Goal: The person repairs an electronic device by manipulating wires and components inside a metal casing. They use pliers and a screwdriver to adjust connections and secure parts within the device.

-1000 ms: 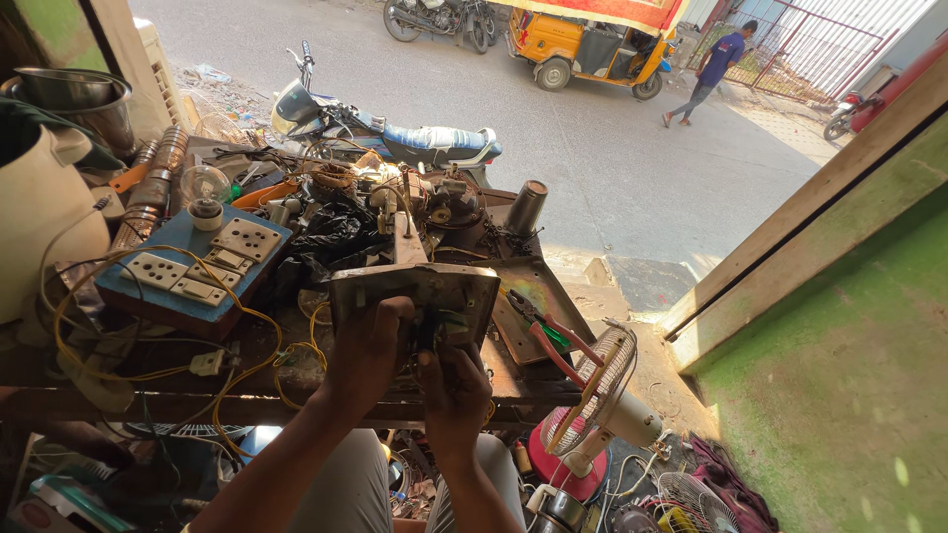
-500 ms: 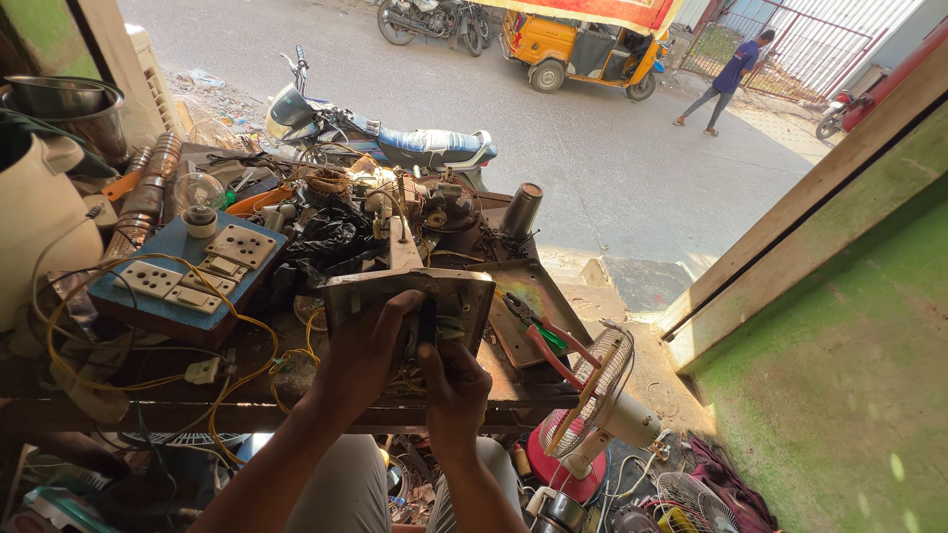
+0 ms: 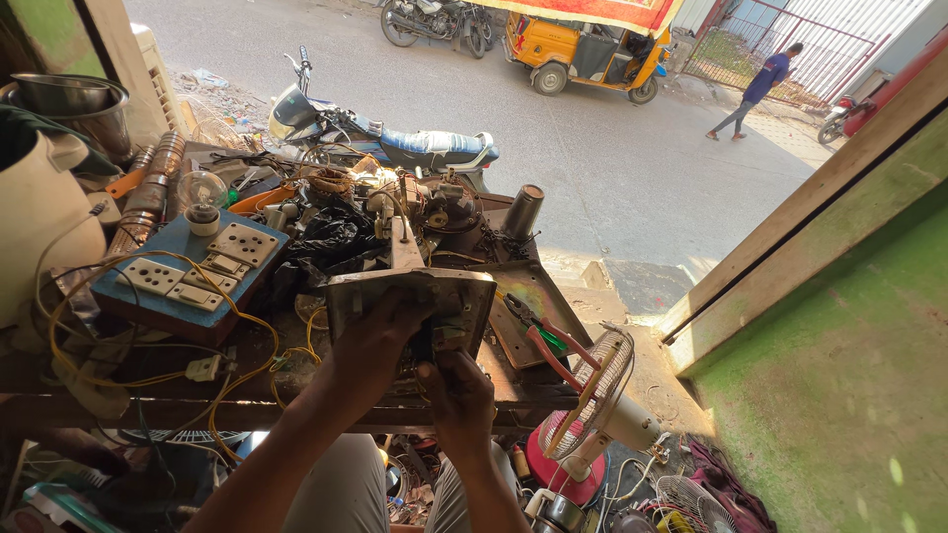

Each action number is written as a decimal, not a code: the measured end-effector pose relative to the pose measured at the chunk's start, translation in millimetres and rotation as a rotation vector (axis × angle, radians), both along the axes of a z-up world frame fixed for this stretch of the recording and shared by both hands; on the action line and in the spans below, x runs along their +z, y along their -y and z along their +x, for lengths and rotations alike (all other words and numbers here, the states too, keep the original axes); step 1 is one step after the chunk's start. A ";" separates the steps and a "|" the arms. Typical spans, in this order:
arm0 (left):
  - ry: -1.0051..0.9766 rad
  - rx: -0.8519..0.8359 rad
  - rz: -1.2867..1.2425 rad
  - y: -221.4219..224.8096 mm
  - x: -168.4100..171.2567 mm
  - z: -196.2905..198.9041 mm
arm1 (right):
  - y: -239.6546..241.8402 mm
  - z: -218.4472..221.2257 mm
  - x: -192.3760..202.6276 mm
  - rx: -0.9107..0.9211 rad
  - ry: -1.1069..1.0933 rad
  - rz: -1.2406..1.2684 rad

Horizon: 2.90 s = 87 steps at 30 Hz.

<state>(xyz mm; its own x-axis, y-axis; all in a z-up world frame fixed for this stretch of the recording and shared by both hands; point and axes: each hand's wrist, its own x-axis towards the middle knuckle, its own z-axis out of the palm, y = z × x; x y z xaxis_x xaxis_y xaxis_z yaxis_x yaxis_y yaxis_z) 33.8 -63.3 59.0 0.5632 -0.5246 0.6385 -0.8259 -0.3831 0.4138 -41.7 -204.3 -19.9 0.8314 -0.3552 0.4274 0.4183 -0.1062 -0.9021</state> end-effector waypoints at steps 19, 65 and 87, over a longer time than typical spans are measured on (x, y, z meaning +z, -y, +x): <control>-0.135 -0.119 -0.057 0.8 -1.5 16.3 | 6.7 -2.9 -3.1 0.081 0.009 0.097; 0.620 -0.070 -0.306 10.9 -81.6 42.6 | 26.1 27.8 29.8 -0.549 0.491 -0.977; 0.512 0.091 -0.372 15.9 -72.4 24.0 | 41.1 18.1 79.2 -0.391 0.499 -1.071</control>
<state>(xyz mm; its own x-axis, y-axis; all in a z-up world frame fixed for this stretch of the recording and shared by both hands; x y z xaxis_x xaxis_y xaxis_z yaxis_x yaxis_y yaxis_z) 57.8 -79.2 -13.4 0.1702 -0.1805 0.9687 -0.9250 -0.3682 0.0939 -23.6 -245.3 59.3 0.4119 0.1802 0.8932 0.4649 -0.8846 -0.0359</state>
